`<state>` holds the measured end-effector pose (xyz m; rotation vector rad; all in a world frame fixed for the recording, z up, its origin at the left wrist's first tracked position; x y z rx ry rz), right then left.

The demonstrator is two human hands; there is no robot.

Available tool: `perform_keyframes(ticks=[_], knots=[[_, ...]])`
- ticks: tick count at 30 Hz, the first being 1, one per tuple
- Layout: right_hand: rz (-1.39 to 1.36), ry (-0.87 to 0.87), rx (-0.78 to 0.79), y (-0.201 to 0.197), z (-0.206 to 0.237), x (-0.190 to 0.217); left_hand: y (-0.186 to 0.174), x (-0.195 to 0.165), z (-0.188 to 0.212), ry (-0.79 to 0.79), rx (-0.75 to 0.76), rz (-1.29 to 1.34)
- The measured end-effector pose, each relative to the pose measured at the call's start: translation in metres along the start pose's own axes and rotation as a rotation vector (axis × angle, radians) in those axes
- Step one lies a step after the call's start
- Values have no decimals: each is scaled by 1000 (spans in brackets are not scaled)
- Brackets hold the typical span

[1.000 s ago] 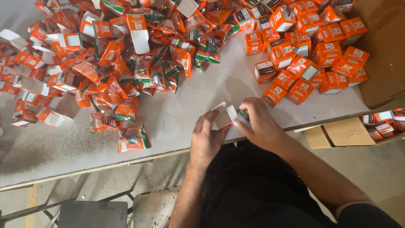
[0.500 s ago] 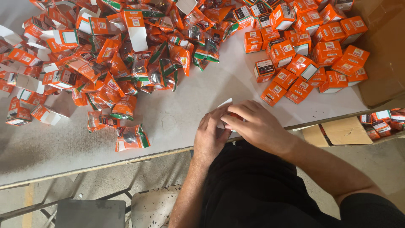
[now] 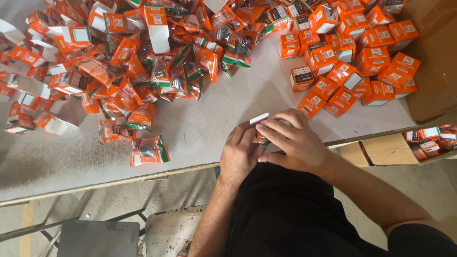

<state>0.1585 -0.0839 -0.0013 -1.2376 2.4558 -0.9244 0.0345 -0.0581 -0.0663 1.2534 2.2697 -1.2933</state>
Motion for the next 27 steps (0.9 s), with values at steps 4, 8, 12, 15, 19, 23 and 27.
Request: perform_keyframes(ticks=[4,8,12,15,19,23,27], knots=[[-121,206,71,21,11,-22,4,-2,2,-13,27,17],[-132,277,114,36,17,-30,3,-4,2,7,12,9],[115,131,5,16,19,-10,-1,-4,3,37,-37,-21],[139,146,113,20,25,-8,-7,2,7,-58,-86,11],[61,200,77,22,31,-13,-15,-12,9,57,-116,44],[-166,438,0,25,44,-27,-14,-28,5,214,-82,-97],[-250,593,-114,18,53,-39,-12,-25,4,149,-98,-62]])
Point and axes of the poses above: each hand's wrist, its own z-axis away from the middle knuckle, its own y-axis out of the palm, x = y × z, the point moved 9 cm from there along -z, towards the middle knuckle, and after that the axes turned 6 degrees about -x, right-handed, at the moved point
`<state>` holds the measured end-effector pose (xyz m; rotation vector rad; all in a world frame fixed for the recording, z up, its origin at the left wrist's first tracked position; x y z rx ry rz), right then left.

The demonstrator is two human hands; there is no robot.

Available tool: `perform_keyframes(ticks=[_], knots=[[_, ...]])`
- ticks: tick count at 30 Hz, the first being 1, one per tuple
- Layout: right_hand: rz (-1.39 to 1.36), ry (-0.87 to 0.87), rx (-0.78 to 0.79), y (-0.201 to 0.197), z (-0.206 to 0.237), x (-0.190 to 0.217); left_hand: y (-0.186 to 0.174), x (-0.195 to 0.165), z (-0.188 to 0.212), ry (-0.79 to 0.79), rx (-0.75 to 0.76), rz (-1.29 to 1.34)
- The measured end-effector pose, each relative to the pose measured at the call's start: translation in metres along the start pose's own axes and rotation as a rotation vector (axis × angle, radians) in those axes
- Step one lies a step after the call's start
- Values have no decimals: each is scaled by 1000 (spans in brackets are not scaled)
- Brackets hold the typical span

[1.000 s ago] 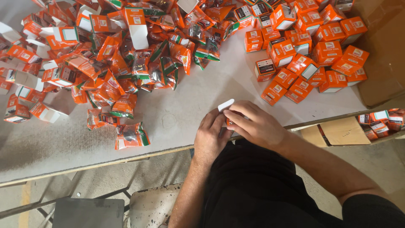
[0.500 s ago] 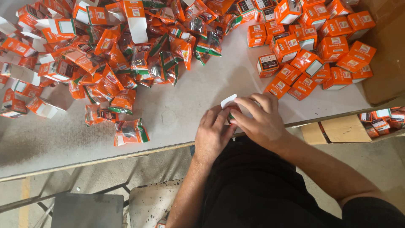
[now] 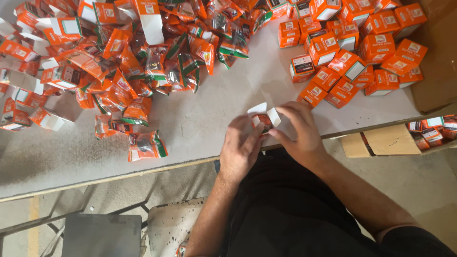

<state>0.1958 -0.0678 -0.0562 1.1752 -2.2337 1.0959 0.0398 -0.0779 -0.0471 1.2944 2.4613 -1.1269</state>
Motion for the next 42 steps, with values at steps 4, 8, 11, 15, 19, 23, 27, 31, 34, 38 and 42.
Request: perform_keyframes(ticks=[4,8,11,15,19,23,27,31,34,38,42], knots=[[19,-206,81,6,3,12,8,10,7,-89,31,70],[3,-158,131,16,3,0,7,17,9,-133,-3,209],[-237,250,171,26,5,-34,16,28,9,-274,83,304],[-325,300,362,36,1,-38,7,16,4,-136,41,233],[-301,-171,335,22,-8,0,7,21,6,-171,44,214],[-274,-65,257,23,-6,-6,11,23,7,-185,50,262],[-349,-63,278,24,-7,-4,10,22,7,-177,53,258],[-254,-185,292,19,-9,6,10,15,9,-89,82,145],[-82,-375,248,17,-2,19,9,0,12,113,63,-3],[-3,-344,246,10,10,10,-3,0,16,251,148,-66],[163,-314,-68,-68,12,-11,-113,65,29,-187,-188,-577]])
Point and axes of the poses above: each hand's wrist, its own z-axis away from the middle knuckle, its own y-axis out of the palm, x = y × z, the point moved 9 cm from there along -z, towards the middle knuckle, and after that the axes turned 6 degrees about -x, right-handed, at the moved point
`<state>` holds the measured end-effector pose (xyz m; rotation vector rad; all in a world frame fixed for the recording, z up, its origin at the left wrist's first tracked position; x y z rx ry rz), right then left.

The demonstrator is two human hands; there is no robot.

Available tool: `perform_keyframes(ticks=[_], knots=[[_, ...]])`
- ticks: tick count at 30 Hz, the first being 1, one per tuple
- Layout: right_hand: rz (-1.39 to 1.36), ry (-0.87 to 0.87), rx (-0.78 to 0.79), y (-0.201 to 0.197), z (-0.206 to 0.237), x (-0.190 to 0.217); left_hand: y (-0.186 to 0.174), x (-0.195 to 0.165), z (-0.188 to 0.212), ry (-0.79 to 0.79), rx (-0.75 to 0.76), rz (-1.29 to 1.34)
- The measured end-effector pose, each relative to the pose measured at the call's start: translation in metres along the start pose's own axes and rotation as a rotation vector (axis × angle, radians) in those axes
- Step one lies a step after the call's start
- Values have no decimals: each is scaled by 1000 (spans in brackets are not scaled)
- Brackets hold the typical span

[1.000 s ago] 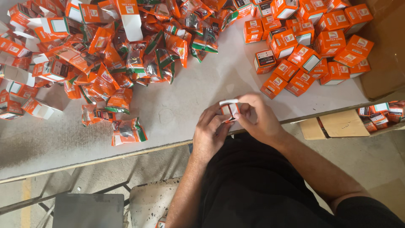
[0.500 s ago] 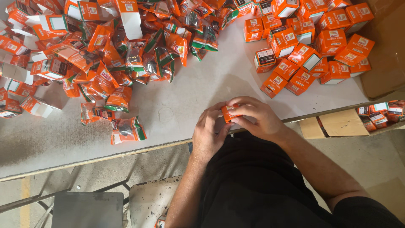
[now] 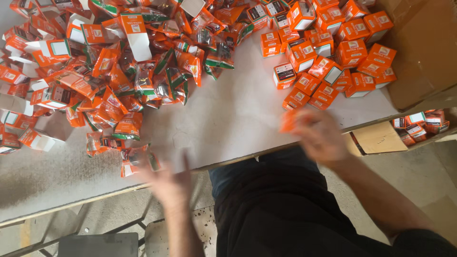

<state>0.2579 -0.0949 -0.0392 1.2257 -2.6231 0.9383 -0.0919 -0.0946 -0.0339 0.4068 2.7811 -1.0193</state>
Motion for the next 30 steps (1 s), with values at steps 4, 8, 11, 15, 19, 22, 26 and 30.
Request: perform_keyframes(ticks=[4,8,11,15,19,22,26,30], knots=[[519,169,-113,-66,-13,-60,-16,76,15,-180,152,-293],[401,166,-99,-66,-37,-72,22,56,13,-67,196,57],[526,144,-112,-64,-39,-47,54,21,-4,21,230,-4],[232,3,-184,-45,-37,5,47,-1,-48,72,23,26],[-58,-62,135,52,-52,39,78,-22,-60,153,301,328],[-108,-113,322,129,-69,51,93,-41,-69,242,526,797],[-40,-209,391,160,-68,63,95,14,-184,175,-1,97],[-137,-310,453,141,-44,68,140,-2,-240,626,-107,-262]])
Point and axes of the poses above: each hand's wrist, its own z-axis away from the middle knuckle, its own y-axis out of the palm, x = y × z, the point moved 9 cm from there along -z, towards the middle knuckle, and after that the axes turned 6 degrees about -x, right-handed, at the moved point
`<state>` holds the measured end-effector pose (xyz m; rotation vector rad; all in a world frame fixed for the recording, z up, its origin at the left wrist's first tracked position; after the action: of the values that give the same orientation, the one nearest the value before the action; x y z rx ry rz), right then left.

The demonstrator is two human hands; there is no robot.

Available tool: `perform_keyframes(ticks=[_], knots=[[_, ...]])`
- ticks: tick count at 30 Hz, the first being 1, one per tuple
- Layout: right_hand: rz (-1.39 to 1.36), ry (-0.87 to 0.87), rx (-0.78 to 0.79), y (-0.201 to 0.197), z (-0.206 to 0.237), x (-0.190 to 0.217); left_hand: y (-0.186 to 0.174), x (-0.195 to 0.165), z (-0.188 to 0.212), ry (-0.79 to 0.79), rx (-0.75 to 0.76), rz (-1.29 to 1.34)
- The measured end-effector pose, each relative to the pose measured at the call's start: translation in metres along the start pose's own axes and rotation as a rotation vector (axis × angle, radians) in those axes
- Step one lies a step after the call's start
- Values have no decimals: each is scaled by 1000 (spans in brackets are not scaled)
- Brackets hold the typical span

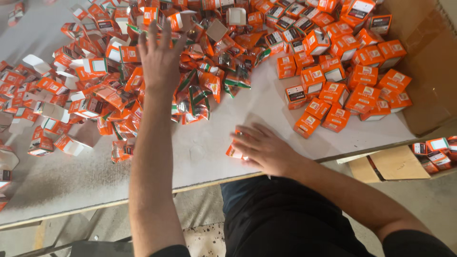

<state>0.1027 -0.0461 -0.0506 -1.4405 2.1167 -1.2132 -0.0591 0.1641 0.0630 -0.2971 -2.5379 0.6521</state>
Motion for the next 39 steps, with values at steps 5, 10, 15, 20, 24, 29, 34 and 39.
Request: perform_keyframes(ticks=[5,10,15,20,24,29,34,39], knots=[[-172,219,138,3,33,-11,30,2,-1,289,202,-67],[-257,272,-231,-27,34,-20,-33,3,19,-134,116,362],[-280,304,-226,-25,43,-22,-109,-116,93,-216,191,666],[-434,665,-346,-24,73,-50,-143,-171,118,-482,170,750],[-398,764,-422,-29,73,-53,-151,-190,119,-518,129,732],[-351,836,-266,-27,64,-45,-136,-194,134,-685,175,1011],[-349,826,-301,-27,64,-45,-133,-187,146,-738,126,1085],[-343,676,-343,-30,67,-38,-124,-195,153,-641,173,1037]])
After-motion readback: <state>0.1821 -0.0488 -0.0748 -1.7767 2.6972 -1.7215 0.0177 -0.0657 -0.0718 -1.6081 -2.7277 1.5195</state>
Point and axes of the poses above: each hand's wrist, its own z-axis away from the middle knuckle, its own y-axis out of the palm, x = y × z, the point moved 9 cm from there along -z, towards the middle knuckle, and after that the axes turned 6 degrees about -x, right-handed, at the moved point
